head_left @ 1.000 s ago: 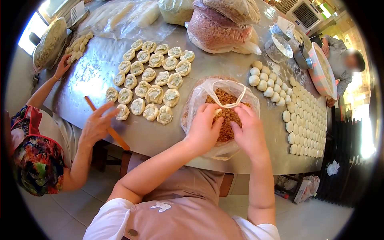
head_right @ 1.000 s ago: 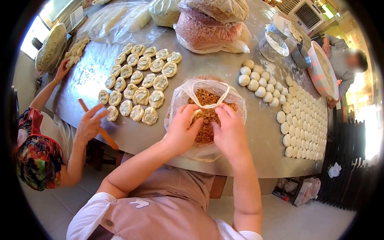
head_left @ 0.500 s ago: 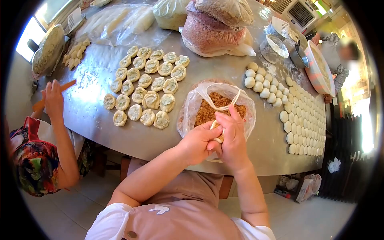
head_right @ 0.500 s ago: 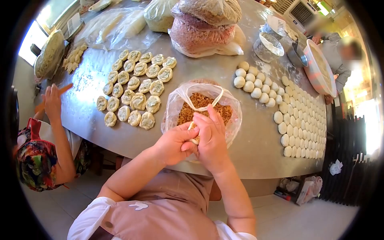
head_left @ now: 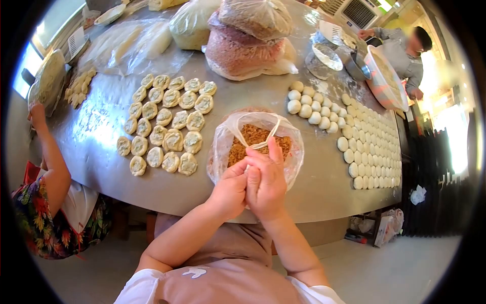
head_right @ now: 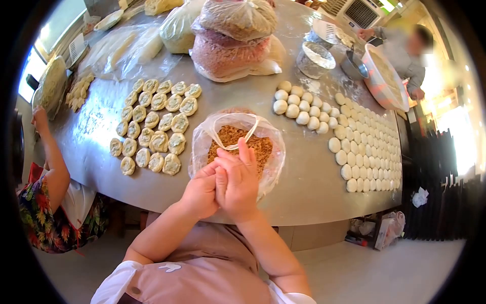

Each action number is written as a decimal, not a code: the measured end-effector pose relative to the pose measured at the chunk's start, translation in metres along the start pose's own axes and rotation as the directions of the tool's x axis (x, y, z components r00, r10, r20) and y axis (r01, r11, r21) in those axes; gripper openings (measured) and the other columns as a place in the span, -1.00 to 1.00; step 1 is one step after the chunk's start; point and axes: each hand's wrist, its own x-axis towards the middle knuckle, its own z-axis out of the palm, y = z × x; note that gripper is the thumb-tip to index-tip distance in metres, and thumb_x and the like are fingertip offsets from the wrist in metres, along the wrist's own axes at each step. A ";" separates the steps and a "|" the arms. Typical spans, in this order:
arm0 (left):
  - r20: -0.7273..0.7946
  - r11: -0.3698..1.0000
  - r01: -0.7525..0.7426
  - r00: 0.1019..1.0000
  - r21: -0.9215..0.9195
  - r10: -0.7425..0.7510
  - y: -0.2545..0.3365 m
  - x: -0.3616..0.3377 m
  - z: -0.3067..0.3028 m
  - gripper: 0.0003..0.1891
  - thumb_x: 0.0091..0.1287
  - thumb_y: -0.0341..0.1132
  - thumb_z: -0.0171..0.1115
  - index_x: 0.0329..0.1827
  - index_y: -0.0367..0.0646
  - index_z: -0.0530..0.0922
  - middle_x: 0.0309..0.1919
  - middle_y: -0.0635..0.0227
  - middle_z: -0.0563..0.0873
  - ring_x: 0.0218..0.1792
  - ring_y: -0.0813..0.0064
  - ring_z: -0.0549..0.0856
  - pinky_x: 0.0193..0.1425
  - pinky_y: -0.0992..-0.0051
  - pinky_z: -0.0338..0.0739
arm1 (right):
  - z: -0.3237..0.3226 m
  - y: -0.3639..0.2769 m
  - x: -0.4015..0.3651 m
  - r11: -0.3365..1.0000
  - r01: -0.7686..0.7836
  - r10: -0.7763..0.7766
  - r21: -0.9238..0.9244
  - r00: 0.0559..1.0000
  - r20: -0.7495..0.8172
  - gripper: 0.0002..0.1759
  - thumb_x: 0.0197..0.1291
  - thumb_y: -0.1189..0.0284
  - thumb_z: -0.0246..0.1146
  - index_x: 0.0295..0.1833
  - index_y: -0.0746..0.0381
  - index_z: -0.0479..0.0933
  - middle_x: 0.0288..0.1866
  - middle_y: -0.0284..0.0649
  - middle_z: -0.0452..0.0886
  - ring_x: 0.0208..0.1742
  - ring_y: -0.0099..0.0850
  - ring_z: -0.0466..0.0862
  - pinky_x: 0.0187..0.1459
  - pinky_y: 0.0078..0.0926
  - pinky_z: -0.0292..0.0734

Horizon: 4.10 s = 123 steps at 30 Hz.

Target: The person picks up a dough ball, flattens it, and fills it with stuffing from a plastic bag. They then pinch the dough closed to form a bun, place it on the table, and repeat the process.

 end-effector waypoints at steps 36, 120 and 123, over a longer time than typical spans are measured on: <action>0.249 0.833 -0.269 0.955 0.484 0.164 0.001 -0.008 0.006 -0.23 0.54 0.24 -0.47 0.52 -0.26 0.11 0.40 0.26 0.37 0.40 0.41 0.35 0.47 0.37 0.20 | 0.001 0.020 0.022 0.908 -0.382 0.385 0.172 0.923 0.013 -0.23 0.51 -0.03 -0.25 0.49 0.42 0.12 0.59 0.24 -0.09 0.61 0.18 -0.18 0.52 0.03 -0.30; 0.003 0.866 -0.104 0.993 0.489 0.118 0.049 -0.029 -0.006 -0.42 0.36 0.00 0.27 0.23 -0.28 0.39 0.13 0.24 0.59 0.20 0.40 0.53 0.28 0.36 0.36 | -0.165 0.309 0.043 0.366 -0.757 0.874 -0.541 0.479 -0.079 -0.26 0.27 -0.13 0.07 -0.14 0.48 0.60 -0.16 0.20 0.67 -0.08 0.01 0.68 0.04 -0.17 0.51; -0.007 0.866 -0.105 0.992 0.488 0.124 0.053 -0.032 -0.010 -0.42 0.36 0.00 0.27 0.22 -0.29 0.40 0.13 0.22 0.59 0.19 0.41 0.53 0.28 0.36 0.36 | -0.158 0.317 0.052 0.351 -0.699 0.879 -0.623 0.475 -0.038 -0.23 0.28 -0.16 0.05 -0.18 0.47 0.63 -0.20 0.17 0.69 -0.08 0.00 0.69 0.05 -0.15 0.50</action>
